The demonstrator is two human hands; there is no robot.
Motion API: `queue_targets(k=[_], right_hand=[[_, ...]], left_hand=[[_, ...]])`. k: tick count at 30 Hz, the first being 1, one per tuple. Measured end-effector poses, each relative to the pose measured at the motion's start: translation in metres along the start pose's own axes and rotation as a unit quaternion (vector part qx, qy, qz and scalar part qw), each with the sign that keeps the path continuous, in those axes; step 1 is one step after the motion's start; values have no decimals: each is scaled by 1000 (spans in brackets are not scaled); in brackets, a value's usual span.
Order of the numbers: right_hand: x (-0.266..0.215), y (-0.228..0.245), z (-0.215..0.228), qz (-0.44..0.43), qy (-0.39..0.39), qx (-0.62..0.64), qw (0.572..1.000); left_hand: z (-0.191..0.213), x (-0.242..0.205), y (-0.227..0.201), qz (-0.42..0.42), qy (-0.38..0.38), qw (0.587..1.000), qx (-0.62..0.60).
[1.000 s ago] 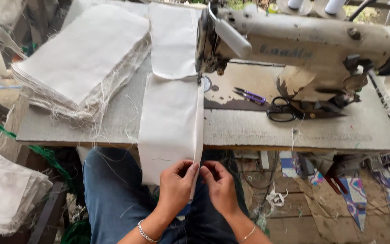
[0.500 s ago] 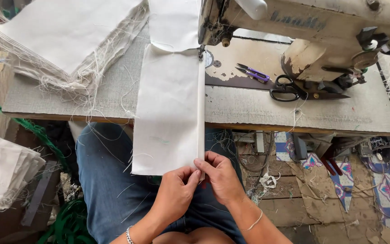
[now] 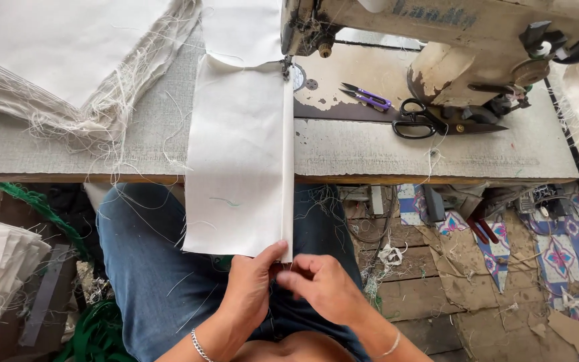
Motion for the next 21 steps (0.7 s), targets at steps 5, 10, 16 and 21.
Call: queue_targets(k=[5, 10, 16, 21], right_hand=[[-28, 55, 36, 437, -273, -218, 829], [-46, 73, 20, 600, -312, -323, 662], [-47, 76, 25, 629, -284, -318, 650], [-46, 83, 27, 640, -187, -352, 657]], left_hand=[[15, 6, 9, -11, 3, 1000, 21], [4, -4, 0, -28, 21, 999, 24], [9, 1, 4, -66, 30, 997, -8], [5, -9, 3, -7, 85, 981, 171]])
Point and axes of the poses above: each hand's wrist, its own x-axis towards the middle knuckle, its own z-axis out of the back of the hand, y = z × x, the point moved 10 cm from there along x, towards the middle knuckle, and after that the axes turned 6 degrees about -x, right-handed, at the moved point
